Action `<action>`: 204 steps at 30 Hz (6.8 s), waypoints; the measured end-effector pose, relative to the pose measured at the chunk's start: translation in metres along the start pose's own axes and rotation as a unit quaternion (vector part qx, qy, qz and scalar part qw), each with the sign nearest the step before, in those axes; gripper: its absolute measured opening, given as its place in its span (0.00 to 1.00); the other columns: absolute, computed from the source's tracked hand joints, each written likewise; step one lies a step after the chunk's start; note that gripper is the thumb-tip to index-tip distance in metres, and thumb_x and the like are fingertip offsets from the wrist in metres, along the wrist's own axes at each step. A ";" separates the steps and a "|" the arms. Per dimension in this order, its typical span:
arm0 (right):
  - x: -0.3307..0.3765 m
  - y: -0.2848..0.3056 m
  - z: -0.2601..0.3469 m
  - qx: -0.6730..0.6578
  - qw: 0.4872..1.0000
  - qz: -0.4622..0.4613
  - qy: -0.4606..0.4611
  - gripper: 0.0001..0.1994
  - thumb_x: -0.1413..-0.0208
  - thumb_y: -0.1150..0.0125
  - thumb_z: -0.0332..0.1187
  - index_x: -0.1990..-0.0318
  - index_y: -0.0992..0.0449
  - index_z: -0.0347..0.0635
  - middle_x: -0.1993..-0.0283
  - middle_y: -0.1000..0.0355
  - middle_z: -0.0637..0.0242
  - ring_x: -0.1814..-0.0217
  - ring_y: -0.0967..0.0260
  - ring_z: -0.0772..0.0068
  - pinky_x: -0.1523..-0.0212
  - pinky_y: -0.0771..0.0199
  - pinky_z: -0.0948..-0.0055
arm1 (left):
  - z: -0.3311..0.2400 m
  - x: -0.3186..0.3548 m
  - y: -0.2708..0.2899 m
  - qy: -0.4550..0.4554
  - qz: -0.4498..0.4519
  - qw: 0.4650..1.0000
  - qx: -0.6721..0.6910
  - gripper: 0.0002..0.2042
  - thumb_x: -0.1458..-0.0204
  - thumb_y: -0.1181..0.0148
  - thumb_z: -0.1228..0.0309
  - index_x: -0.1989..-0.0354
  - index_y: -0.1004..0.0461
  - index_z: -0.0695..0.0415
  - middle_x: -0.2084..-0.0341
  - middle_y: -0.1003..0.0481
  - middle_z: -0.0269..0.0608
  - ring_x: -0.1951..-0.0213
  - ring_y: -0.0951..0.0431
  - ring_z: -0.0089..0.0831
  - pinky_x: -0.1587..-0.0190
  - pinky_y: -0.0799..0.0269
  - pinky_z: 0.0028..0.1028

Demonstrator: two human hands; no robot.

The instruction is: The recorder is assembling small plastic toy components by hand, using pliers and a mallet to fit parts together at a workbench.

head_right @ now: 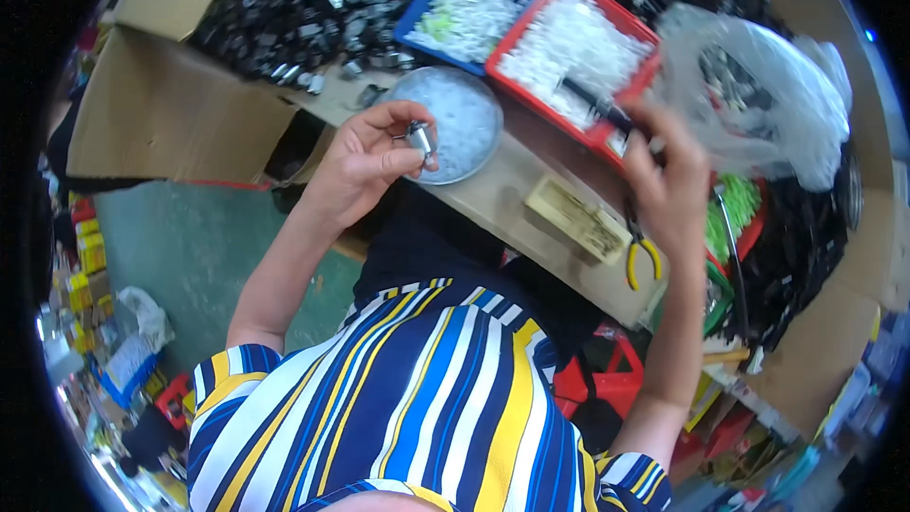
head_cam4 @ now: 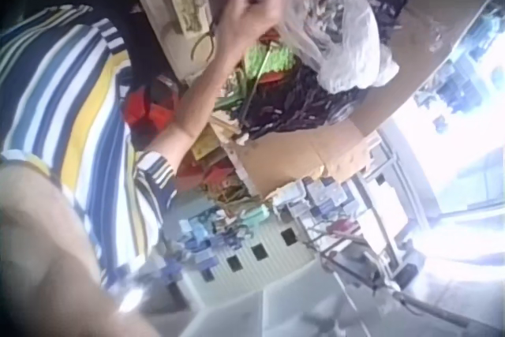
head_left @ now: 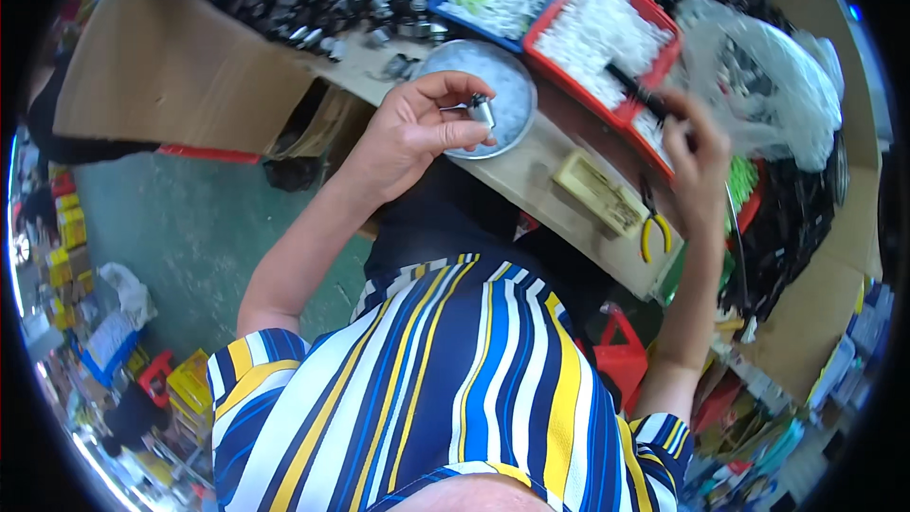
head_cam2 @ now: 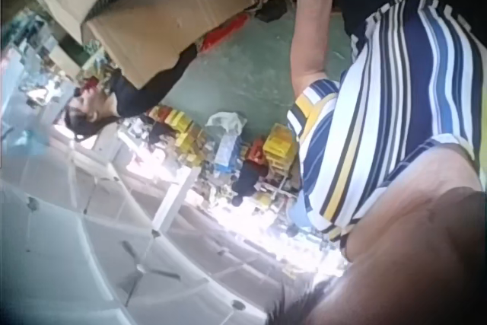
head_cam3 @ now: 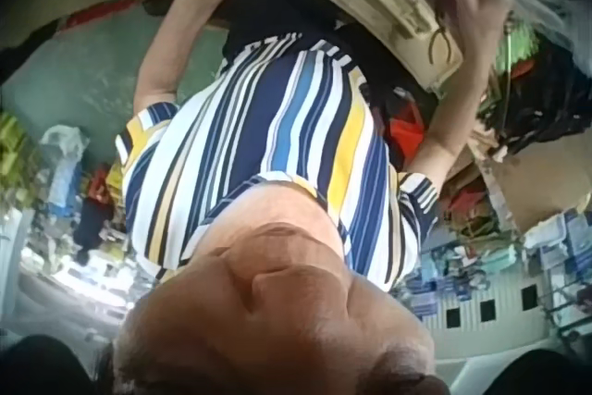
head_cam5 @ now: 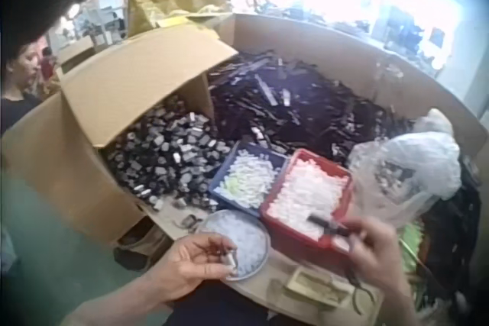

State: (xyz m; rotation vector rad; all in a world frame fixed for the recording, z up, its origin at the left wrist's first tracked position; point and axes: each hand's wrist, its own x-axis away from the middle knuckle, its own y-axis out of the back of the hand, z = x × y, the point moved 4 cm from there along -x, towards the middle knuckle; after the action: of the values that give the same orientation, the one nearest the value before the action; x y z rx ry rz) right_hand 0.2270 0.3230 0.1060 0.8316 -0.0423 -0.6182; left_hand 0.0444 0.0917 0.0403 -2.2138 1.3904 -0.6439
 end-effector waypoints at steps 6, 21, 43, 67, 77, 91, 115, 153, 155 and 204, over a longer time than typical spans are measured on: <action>0.105 -0.017 -0.033 -0.021 0.994 0.001 -0.110 0.11 0.45 0.42 0.21 0.54 0.23 0.34 0.63 0.25 0.58 0.64 0.26 0.65 0.61 0.28 0.71 | 0.025 -0.015 -0.037 0.045 0.005 0.997 -0.067 0.14 0.50 0.32 0.82 0.58 0.30 0.59 0.69 0.25 0.34 0.70 0.20 0.22 0.65 0.22 0.19; 0.098 -0.034 -0.037 0.055 0.997 -0.033 -0.051 0.06 0.52 0.37 0.23 0.65 0.23 0.41 0.68 0.31 0.63 0.62 0.32 0.59 0.65 0.36 0.62 | 0.061 -0.012 -0.070 0.068 0.024 0.988 -0.136 0.17 0.44 0.38 0.80 0.46 0.27 0.65 0.62 0.21 0.40 0.62 0.20 0.20 0.58 0.23 0.17; 0.083 -0.047 -0.009 0.027 0.997 -0.042 0.057 0.14 0.55 0.29 0.30 0.61 0.24 0.42 0.60 0.29 0.65 0.57 0.31 0.61 0.61 0.37 0.64 | 0.081 -0.035 -0.078 0.089 0.016 0.980 -0.179 0.11 0.44 0.38 0.79 0.53 0.23 0.66 0.58 0.28 0.35 0.67 0.24 0.15 0.65 0.27 0.15; 0.117 -0.010 -0.019 0.116 0.983 -0.140 -0.006 0.11 0.53 0.31 0.28 0.61 0.23 0.41 0.59 0.28 0.61 0.56 0.29 0.59 0.56 0.33 0.62 | 0.087 -0.048 -0.075 -0.077 -0.002 0.894 -0.442 0.03 0.47 0.37 0.80 0.65 0.23 0.66 0.67 0.31 0.36 0.73 0.29 0.18 0.70 0.32 0.20; 0.221 0.068 -0.073 0.208 0.927 -0.156 -0.269 0.07 0.48 0.35 0.22 0.62 0.23 0.33 0.64 0.31 0.56 0.61 0.29 0.57 0.59 0.30 0.65 | 0.063 -0.048 -0.098 -0.121 0.037 0.828 -0.547 0.06 0.47 0.37 0.76 0.63 0.24 0.66 0.67 0.29 0.46 0.72 0.24 0.35 0.71 0.28 0.31; 0.217 0.079 -0.075 0.151 0.930 -0.220 -0.252 0.04 0.49 0.34 0.21 0.67 0.24 0.31 0.69 0.29 0.62 0.68 0.31 0.71 0.66 0.32 0.72 | 0.042 -0.155 -0.110 -0.303 0.085 0.649 -0.692 0.07 0.51 0.37 0.77 0.63 0.21 0.63 0.67 0.25 0.46 0.65 0.22 0.47 0.60 0.27 0.38; 0.103 0.005 -0.027 -0.289 0.918 -0.239 -0.128 0.04 0.43 0.39 0.19 0.60 0.23 0.32 0.60 0.23 0.65 0.57 0.27 0.78 0.53 0.28 0.78 | 0.036 -0.101 -0.124 -0.270 0.136 0.785 -0.541 0.05 0.49 0.36 0.77 0.65 0.21 0.66 0.70 0.23 0.48 0.69 0.21 0.41 0.66 0.26 0.32; 0.107 -0.035 -0.014 -0.188 0.968 -0.156 -0.059 0.03 0.46 0.36 0.21 0.64 0.23 0.35 0.66 0.23 0.60 0.65 0.23 0.67 0.63 0.26 0.72 | 0.068 -0.048 -0.114 -0.138 0.154 0.872 -0.444 0.12 0.52 0.31 0.77 0.58 0.20 0.62 0.67 0.25 0.40 0.74 0.27 0.22 0.74 0.31 0.22; 0.106 -0.038 -0.015 -0.176 0.972 -0.137 -0.075 0.04 0.48 0.36 0.21 0.64 0.23 0.35 0.65 0.23 0.60 0.65 0.24 0.64 0.63 0.26 0.70 | 0.069 -0.048 -0.111 -0.139 0.154 0.868 -0.451 0.13 0.52 0.31 0.76 0.57 0.21 0.62 0.67 0.25 0.41 0.73 0.26 0.24 0.72 0.30 0.24; 0.149 0.028 -0.045 0.173 0.948 -0.249 -0.095 0.06 0.50 0.36 0.19 0.64 0.23 0.35 0.60 0.26 0.58 0.59 0.27 0.59 0.56 0.28 0.65 | 0.074 -0.043 -0.102 -0.314 0.228 0.651 -0.653 0.11 0.54 0.35 0.71 0.62 0.23 0.58 0.62 0.28 0.40 0.59 0.27 0.36 0.61 0.29 0.33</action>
State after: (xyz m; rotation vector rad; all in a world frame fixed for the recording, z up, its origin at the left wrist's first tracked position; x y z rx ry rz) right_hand 0.3758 0.2888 0.0652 1.1317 -0.1208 -1.1909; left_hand 0.1437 0.1796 0.0357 -2.2047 2.0920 1.6902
